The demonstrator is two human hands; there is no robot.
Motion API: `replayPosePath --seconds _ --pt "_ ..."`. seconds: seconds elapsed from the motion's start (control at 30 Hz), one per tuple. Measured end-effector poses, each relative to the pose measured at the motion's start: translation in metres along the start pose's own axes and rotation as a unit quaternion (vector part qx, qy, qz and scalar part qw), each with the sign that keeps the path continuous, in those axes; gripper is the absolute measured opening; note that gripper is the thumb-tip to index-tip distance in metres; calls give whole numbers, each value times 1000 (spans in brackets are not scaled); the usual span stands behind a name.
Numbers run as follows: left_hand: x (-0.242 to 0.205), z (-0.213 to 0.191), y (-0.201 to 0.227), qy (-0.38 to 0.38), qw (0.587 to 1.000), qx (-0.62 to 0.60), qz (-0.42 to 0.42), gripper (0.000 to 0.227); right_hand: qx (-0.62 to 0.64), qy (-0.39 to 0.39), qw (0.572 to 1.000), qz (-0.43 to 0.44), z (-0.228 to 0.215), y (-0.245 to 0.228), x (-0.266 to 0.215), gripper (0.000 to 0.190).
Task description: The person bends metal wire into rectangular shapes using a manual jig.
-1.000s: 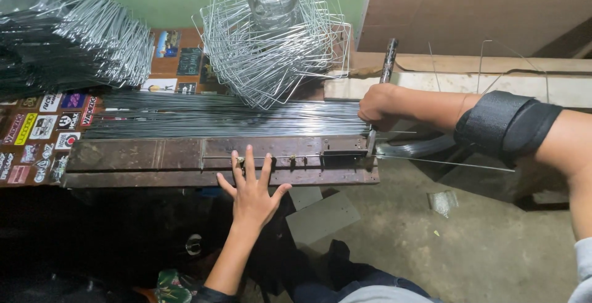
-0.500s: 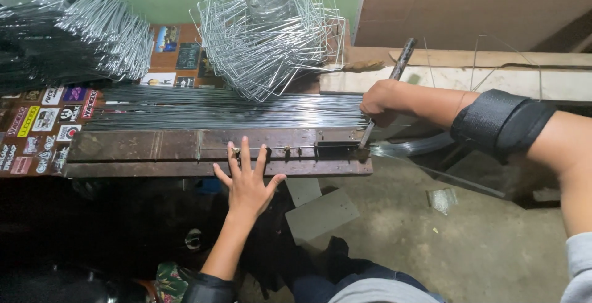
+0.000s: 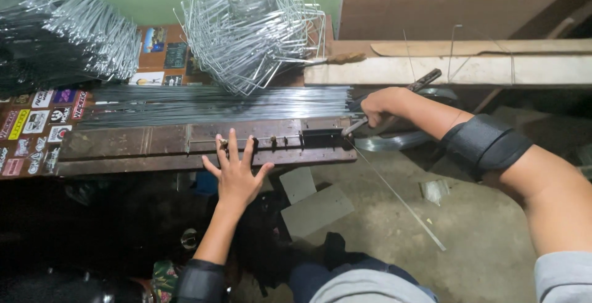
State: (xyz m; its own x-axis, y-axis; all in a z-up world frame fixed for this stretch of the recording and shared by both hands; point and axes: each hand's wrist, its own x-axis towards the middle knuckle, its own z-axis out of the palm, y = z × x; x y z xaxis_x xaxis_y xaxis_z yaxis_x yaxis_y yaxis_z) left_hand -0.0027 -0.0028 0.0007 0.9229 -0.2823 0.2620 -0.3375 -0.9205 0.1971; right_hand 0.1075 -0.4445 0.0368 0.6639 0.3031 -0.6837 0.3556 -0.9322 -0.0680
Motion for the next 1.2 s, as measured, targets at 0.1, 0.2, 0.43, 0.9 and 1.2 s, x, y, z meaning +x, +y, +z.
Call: replayPosePath --seconds 0.1,0.2,0.43,0.9,1.2 --pt "2 2 -2 -3 1000 4 4 80 48 32 998 -10 16 4 -10 22" --pt "2 0 -1 -10 1000 7 2 81 75 40 996 32 27 -2 -11 22" --pt "1 1 -4 -5 1000 -9 9 80 124 43 983 131 55 0 -2 31" --pt "3 -3 -4 -48 998 -35 3 80 180 21 956 230 47 -50 -42 34" --pt "3 -9 -4 -53 998 -43 11 80 191 43 951 239 58 -44 -30 35"
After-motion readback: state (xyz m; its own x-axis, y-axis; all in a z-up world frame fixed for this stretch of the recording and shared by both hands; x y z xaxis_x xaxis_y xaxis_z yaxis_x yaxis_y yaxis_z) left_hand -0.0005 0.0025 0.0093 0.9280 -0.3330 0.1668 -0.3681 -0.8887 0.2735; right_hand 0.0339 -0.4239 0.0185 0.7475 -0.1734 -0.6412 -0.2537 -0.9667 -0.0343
